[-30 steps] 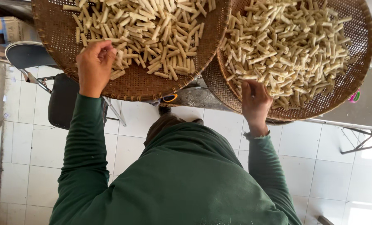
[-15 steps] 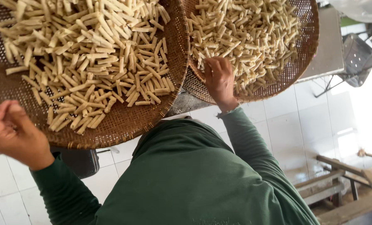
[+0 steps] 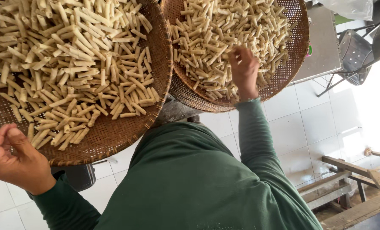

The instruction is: The person picks up and breaks apart individual tubular food items from two large baskets, checking the contents of each piece by hand.

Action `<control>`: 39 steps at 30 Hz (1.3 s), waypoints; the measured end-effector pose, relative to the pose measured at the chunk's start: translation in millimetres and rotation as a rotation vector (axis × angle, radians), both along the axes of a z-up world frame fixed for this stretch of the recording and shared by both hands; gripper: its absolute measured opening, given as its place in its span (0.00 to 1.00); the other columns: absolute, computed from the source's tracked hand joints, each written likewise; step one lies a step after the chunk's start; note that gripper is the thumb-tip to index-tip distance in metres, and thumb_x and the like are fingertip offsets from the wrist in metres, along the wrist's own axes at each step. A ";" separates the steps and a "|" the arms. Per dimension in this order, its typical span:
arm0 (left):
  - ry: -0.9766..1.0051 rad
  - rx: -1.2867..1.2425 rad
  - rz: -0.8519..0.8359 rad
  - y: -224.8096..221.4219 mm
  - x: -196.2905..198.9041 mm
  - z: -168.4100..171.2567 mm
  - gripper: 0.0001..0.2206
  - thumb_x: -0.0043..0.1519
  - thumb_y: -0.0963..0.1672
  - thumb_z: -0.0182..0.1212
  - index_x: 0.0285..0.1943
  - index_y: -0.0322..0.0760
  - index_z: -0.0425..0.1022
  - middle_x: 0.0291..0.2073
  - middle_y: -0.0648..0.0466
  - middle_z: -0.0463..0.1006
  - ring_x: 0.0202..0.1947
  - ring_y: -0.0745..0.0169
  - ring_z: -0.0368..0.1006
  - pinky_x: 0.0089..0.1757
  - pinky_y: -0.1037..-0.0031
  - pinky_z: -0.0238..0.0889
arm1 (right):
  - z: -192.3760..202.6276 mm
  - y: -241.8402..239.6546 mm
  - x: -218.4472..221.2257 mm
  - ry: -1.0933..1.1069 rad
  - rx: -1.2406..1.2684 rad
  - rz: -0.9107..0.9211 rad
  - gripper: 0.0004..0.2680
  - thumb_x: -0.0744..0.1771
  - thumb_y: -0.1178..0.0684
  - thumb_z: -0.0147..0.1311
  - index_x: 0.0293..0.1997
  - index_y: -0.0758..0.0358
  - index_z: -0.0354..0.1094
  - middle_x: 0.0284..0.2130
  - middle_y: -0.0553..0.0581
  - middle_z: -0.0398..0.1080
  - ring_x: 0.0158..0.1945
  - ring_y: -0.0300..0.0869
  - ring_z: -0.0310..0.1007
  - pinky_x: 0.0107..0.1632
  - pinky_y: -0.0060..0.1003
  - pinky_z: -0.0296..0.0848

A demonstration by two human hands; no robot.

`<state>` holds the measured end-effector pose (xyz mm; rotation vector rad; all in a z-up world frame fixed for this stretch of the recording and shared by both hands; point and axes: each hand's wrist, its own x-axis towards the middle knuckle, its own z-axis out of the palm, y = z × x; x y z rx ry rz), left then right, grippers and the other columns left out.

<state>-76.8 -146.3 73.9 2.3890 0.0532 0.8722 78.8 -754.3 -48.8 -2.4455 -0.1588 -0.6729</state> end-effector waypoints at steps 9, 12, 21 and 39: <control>-0.062 0.084 0.113 -47.4 -40.4 -2.5 0.10 0.81 0.39 0.51 0.58 0.18 0.72 0.50 0.40 0.79 0.46 0.56 0.78 0.50 0.73 0.73 | 1.3 -95.6 6.4 0.135 -0.067 -0.230 0.14 0.74 0.53 0.59 0.66 0.67 0.63 0.56 0.68 0.73 0.56 0.54 0.77 0.51 0.45 0.81; -0.043 0.140 0.161 -57.1 -52.1 -7.5 0.12 0.80 0.41 0.52 0.58 0.18 0.74 0.48 0.40 0.79 0.42 0.57 0.76 0.47 0.74 0.72 | -10.3 -90.5 3.9 0.203 -0.189 -0.247 0.13 0.73 0.50 0.61 0.62 0.64 0.68 0.61 0.74 0.67 0.62 0.63 0.69 0.56 0.53 0.75; -0.150 0.240 0.258 -74.2 -63.9 -21.8 0.13 0.81 0.41 0.53 0.49 0.15 0.69 0.43 0.35 0.74 0.45 0.48 0.75 0.49 0.65 0.71 | 27.6 -84.1 -20.9 0.164 -0.048 0.080 0.07 0.70 0.52 0.68 0.49 0.60 0.75 0.40 0.56 0.78 0.41 0.42 0.77 0.40 0.38 0.78; -0.141 -0.019 0.143 -78.4 -17.1 4.5 0.09 0.81 0.38 0.54 0.50 0.19 0.66 0.42 0.40 0.69 0.36 0.56 0.65 0.41 0.70 0.61 | 28.2 -13.2 -76.3 0.037 -0.131 -0.056 0.08 0.67 0.54 0.70 0.44 0.58 0.73 0.38 0.53 0.76 0.40 0.45 0.69 0.45 0.42 0.69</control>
